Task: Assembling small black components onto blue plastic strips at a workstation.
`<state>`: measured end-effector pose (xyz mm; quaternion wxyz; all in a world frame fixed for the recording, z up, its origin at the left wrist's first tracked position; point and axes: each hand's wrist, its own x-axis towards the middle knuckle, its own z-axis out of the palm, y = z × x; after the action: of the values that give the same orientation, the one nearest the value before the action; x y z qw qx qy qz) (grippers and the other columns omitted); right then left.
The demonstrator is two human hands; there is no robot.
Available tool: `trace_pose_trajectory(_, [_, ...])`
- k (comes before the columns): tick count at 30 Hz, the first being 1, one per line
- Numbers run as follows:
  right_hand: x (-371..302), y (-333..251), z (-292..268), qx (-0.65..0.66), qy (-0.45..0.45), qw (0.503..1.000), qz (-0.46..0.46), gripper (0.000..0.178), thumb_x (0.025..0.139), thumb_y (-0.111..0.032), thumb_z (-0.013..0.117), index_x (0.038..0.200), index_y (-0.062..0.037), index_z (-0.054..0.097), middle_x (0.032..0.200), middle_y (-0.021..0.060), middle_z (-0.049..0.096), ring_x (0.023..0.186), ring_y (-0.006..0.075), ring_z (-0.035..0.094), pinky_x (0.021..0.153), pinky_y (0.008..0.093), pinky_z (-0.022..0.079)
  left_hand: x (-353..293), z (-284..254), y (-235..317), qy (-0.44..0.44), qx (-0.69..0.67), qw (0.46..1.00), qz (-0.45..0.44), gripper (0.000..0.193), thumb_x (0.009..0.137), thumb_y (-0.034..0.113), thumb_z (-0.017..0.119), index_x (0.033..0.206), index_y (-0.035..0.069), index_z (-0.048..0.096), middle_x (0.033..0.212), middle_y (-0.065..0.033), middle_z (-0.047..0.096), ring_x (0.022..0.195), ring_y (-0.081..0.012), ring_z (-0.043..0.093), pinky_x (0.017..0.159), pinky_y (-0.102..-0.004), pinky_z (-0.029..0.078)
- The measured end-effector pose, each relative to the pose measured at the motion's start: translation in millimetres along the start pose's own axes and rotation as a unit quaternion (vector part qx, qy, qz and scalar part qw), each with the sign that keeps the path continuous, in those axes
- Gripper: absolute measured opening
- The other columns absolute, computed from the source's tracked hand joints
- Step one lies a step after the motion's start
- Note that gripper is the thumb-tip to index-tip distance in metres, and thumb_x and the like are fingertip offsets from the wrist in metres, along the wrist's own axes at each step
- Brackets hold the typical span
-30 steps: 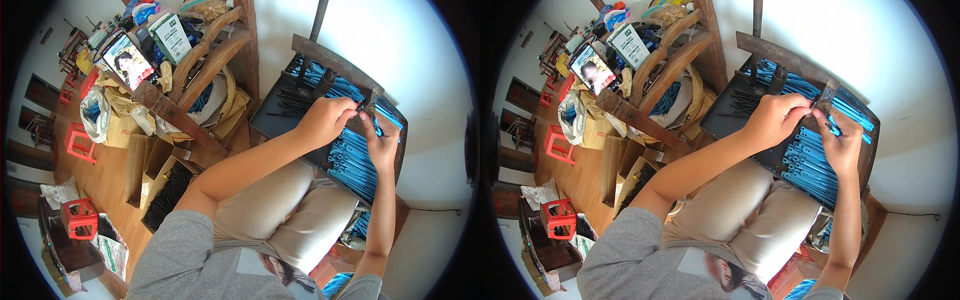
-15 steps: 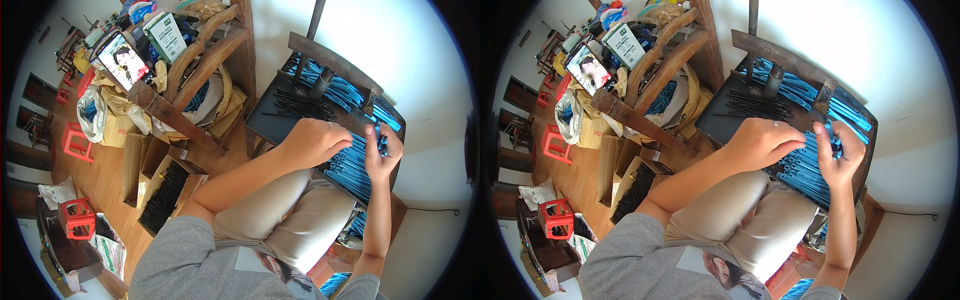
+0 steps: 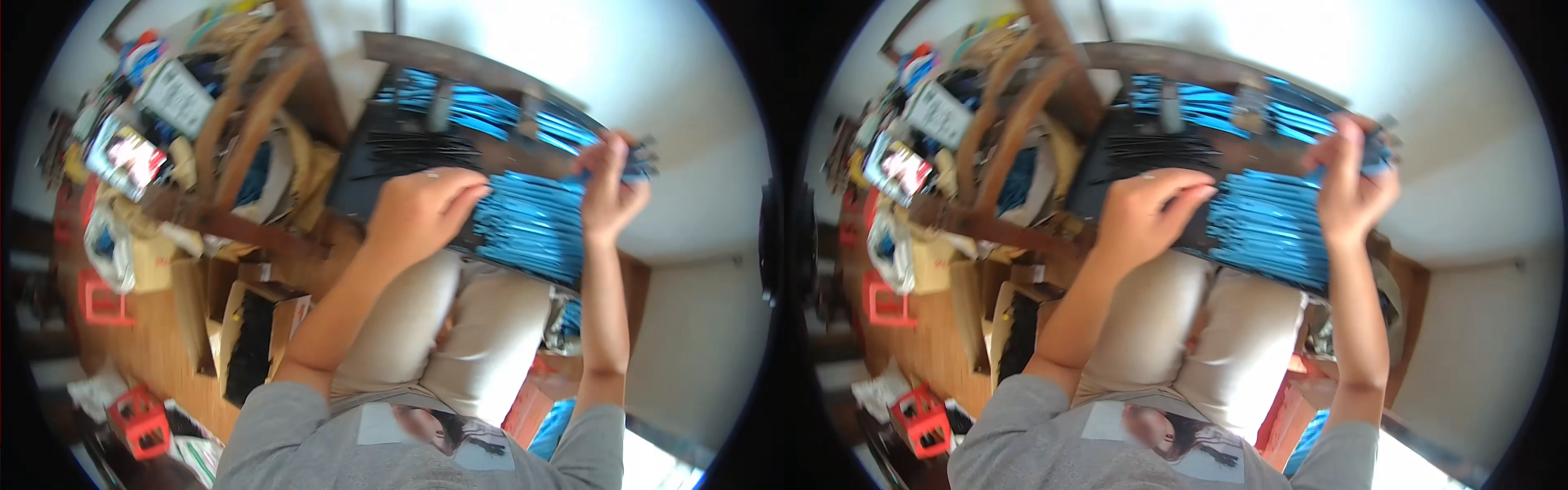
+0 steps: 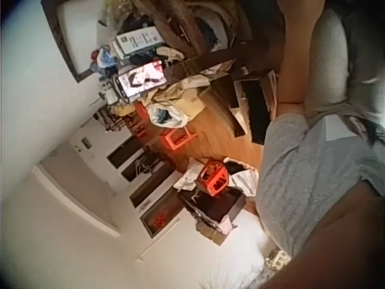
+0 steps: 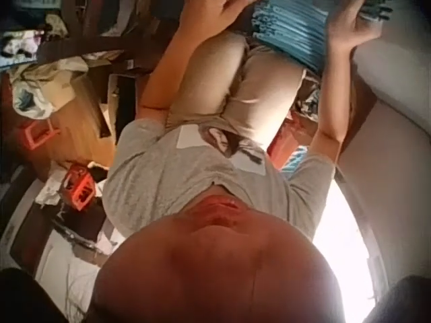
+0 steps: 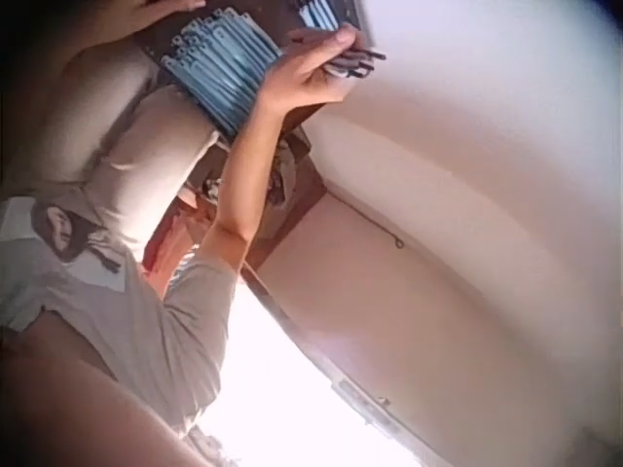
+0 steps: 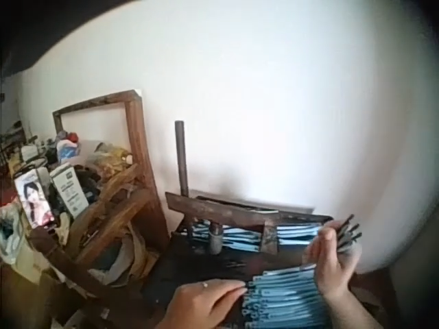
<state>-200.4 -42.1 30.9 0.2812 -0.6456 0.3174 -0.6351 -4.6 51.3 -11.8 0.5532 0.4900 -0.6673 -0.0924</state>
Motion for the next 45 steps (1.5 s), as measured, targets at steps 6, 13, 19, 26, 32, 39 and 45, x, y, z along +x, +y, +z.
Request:
trace_pose_trajectory(6, [10,16,-1,0.009,-0.017,1.000,-0.005,0.015,0.097,-0.013,0.056,0.095,0.0013,0.059,0.064,0.0031,0.057,0.059,0.0132,0.060,0.053,0.0255,0.047,2,4,5,-0.012,-0.024,0.997,-0.068,0.010,0.083,0.006,0.070,0.092,0.002,0.069,0.083,-0.0122,0.070,0.072,-0.0235,0.070,0.063,-0.0285,0.052])
trace_pose_trajectory(13, [15,21,1,-0.007,-0.076,0.995,0.059,0.025,0.097,-0.023,0.059,0.091,0.0009,0.060,0.062,0.0007,0.052,0.058,0.0110,0.058,0.054,0.0247,0.046,4,4,3,-0.023,-0.025,0.998,-0.061,0.010,0.085,0.005,0.068,0.093,0.000,0.069,0.081,-0.0128,0.070,0.070,-0.0195,0.070,0.061,-0.0259,0.052])
trace_pose_trajectory(19, [27,21,-7,0.050,-0.007,0.998,0.025,0.030,0.102,-0.026,0.046,0.090,-0.0006,0.056,0.058,-0.0010,0.044,0.051,0.0079,0.042,0.050,0.0262,0.044,2,3,2,-0.031,-0.014,0.998,-0.060,0.011,0.087,0.003,0.065,0.096,-0.002,0.069,0.083,-0.0119,0.070,0.070,-0.0160,0.069,0.063,-0.0235,0.052])
trace_pose_trajectory(26, [34,25,-34,-0.179,-0.113,0.977,0.015,0.026,0.090,-0.024,0.069,0.083,0.0015,0.066,0.062,-0.0002,0.053,0.057,0.0056,0.044,0.052,0.0226,0.037,2,5,1,-0.013,-0.003,0.999,-0.048,0.010,0.084,0.006,0.068,0.094,0.003,0.069,0.080,-0.0116,0.070,0.068,-0.0194,0.070,0.059,-0.0261,0.052])
trace_pose_trajectory(32, [29,46,-32,-0.312,-0.295,0.887,-0.168,0.030,0.080,-0.024,0.075,0.089,0.0032,0.066,0.075,0.0141,0.064,0.065,0.0301,0.059,0.062,0.0344,0.049,1,6,1,0.002,0.002,0.999,-0.054,0.009,0.084,0.005,0.069,0.092,0.004,0.069,0.080,-0.0112,0.070,0.067,-0.0207,0.069,0.058,-0.0268,0.051])
trace_pose_trajectory(39, [34,55,-23,-0.339,-0.381,0.844,-0.165,0.038,0.075,-0.026,0.077,0.101,-0.0023,0.065,0.093,0.0140,0.062,0.086,0.0319,0.059,0.074,0.0383,0.049,1,6,-1,0.002,0.011,0.999,-0.039,0.008,0.083,0.005,0.069,0.091,0.005,0.069,0.080,-0.0107,0.070,0.065,-0.0244,0.067,0.057,-0.0293,0.050])
trace_pose_trajectory(45, [33,50,-34,-0.350,-0.357,0.841,-0.207,0.036,0.070,-0.023,0.079,0.099,-0.0064,0.067,0.090,0.0095,0.059,0.086,0.0286,0.057,0.075,0.0373,0.049,1,5,-1,0.008,0.000,0.999,-0.034,0.008,0.082,0.005,0.069,0.090,0.005,0.069,0.081,-0.0111,0.070,0.068,-0.0258,0.067,0.058,-0.0302,0.051])
